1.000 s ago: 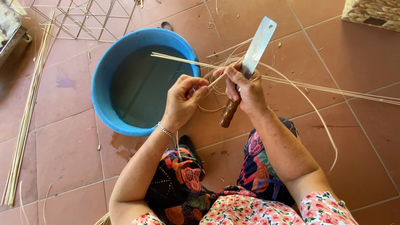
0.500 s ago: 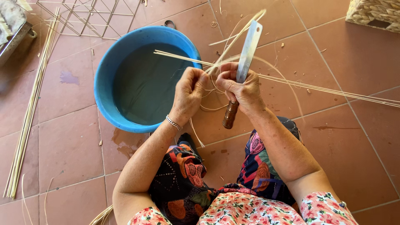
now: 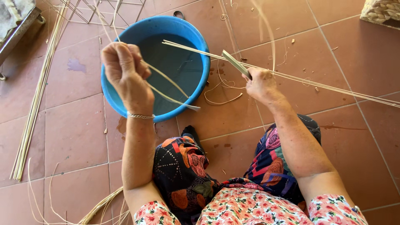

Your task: The person sits on a tiled floor and uses a knife to split long bamboo sticks into thin strips. The person holds the bamboo with one hand and shaves it with the other, producing thin strips that fall onto the floor.

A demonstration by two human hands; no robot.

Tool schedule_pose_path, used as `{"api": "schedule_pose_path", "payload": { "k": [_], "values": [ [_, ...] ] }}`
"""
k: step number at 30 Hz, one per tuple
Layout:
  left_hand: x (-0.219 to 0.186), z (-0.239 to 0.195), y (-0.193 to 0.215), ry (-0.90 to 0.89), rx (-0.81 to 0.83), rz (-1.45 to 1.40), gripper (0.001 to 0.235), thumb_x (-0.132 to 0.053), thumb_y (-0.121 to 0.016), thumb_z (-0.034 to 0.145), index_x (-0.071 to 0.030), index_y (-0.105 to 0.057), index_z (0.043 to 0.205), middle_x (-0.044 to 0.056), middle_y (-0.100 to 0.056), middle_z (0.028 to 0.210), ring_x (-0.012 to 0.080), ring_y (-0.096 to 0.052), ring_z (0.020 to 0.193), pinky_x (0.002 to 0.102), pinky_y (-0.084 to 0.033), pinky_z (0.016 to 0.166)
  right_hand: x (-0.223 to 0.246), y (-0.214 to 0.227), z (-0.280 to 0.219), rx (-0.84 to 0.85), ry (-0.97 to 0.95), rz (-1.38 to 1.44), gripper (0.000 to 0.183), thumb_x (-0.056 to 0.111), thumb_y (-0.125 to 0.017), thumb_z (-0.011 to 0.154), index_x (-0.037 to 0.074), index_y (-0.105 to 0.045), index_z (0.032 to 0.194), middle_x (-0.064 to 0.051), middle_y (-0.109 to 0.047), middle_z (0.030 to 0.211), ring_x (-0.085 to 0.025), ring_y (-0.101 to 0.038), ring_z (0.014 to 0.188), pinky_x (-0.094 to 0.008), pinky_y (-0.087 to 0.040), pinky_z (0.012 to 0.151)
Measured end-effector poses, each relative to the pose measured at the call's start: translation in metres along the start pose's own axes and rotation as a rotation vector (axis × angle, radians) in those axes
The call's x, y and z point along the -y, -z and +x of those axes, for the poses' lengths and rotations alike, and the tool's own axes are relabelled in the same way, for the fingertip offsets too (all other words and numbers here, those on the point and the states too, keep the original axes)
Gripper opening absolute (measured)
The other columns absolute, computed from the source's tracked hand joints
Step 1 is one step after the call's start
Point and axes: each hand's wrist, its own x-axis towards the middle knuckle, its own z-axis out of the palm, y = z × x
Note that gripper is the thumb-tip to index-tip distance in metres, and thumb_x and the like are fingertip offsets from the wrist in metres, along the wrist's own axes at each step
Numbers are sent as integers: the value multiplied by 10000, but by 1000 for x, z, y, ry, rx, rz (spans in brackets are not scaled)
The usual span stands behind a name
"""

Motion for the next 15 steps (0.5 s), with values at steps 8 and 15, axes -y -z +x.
{"api": "schedule_pose_path", "payload": {
  "k": [8, 15],
  "values": [
    [-41, 24, 59, -217, -136, 383, 110, -114, -609, 1148, -55, -673, 1082, 24, -646, 910, 34, -400, 587, 211, -307, 480, -34, 24, 0, 240, -291, -287, 143, 210, -687, 1004, 93, -697, 1084, -182, -734, 952, -353, -726, 862, -500, -568, 792],
    [-62, 49, 124, -348, -157, 837, 164, 18, -667, 1136, 9, -706, 977, -4, -600, 819, 40, -425, 668, 228, -291, 574, -97, 57, 1, -143, -221, -158, 158, 20, -691, 899, 127, -768, 987, -161, -752, 933, -342, -723, 856, -455, -574, 772]
  ]
}}
